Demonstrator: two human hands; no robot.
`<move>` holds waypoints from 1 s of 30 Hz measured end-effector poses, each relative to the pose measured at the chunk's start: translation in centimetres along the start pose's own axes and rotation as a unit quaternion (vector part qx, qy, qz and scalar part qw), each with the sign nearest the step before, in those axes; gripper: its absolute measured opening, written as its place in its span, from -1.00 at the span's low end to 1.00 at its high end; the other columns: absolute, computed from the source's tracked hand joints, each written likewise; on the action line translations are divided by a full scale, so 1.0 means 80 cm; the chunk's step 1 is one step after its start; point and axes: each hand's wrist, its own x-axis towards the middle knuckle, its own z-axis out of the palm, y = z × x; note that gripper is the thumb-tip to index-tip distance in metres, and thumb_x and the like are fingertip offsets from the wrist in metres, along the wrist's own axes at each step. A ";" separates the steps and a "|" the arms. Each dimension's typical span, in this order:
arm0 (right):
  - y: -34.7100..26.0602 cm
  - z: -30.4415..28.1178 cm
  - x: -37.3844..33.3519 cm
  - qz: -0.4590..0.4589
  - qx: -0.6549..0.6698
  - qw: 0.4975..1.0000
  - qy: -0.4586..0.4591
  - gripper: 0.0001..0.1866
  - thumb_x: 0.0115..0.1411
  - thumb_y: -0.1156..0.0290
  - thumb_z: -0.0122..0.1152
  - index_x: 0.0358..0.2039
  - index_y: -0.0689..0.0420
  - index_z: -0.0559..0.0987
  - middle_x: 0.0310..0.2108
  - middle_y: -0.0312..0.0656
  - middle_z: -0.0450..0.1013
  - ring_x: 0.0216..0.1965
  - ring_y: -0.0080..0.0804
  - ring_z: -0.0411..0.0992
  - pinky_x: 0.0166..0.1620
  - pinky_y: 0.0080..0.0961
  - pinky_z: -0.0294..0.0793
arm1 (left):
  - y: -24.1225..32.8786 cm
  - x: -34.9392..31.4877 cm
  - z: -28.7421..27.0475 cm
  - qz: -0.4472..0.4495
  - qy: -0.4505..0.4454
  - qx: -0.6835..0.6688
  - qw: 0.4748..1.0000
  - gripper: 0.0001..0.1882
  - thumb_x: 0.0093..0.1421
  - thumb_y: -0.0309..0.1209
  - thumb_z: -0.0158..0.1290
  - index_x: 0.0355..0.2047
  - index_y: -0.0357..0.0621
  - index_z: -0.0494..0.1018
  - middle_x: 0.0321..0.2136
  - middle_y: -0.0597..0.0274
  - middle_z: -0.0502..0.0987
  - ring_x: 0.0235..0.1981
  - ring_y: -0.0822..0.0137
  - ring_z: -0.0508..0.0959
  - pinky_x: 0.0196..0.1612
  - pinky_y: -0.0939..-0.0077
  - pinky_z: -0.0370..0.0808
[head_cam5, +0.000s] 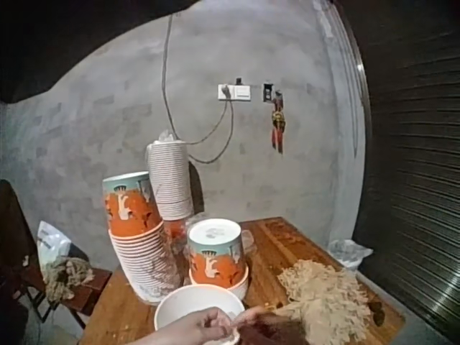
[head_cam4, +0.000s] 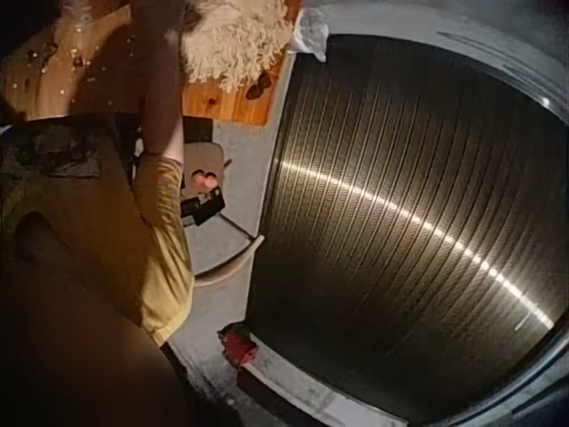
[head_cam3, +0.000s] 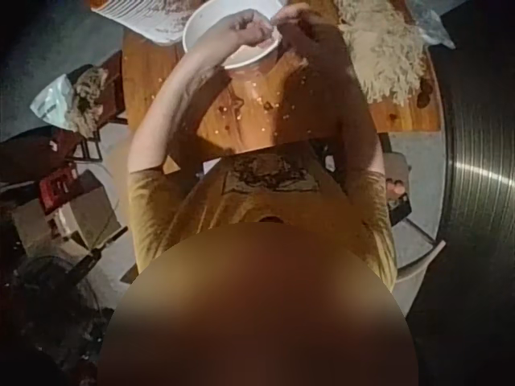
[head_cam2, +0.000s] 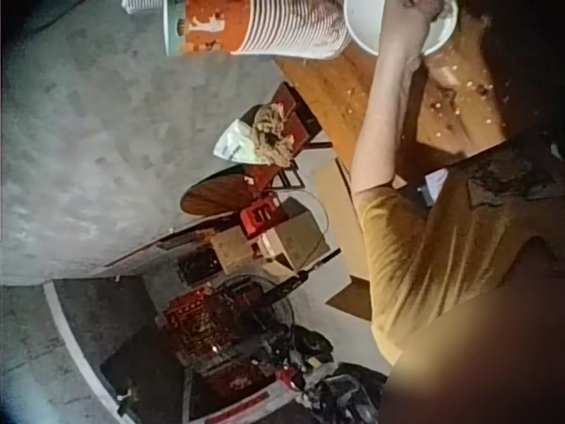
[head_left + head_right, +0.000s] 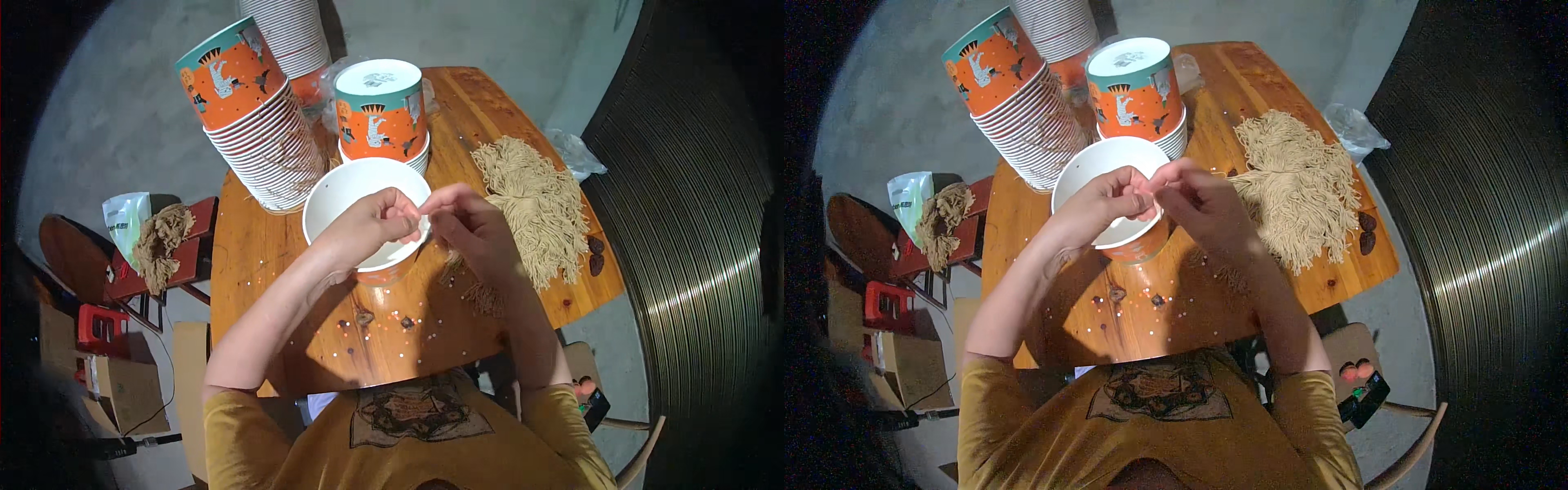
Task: Portioning out and packaging dry fibrous material into paper cups using a small stick tool.
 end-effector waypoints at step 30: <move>0.031 -0.013 -0.036 0.005 -0.228 0.968 0.106 -0.80 0.07 0.45 0.22 -0.29 0.14 0.45 -0.42 -0.32 0.36 -0.47 -0.60 0.32 -0.40 -0.60 0.35 | -0.002 0.019 0.018 -0.048 -0.041 -0.048 0.997 -0.82 0.13 -0.40 0.09 -0.30 -0.25 0.45 -0.43 0.36 0.47 -0.38 0.56 0.41 -0.25 0.69 0.34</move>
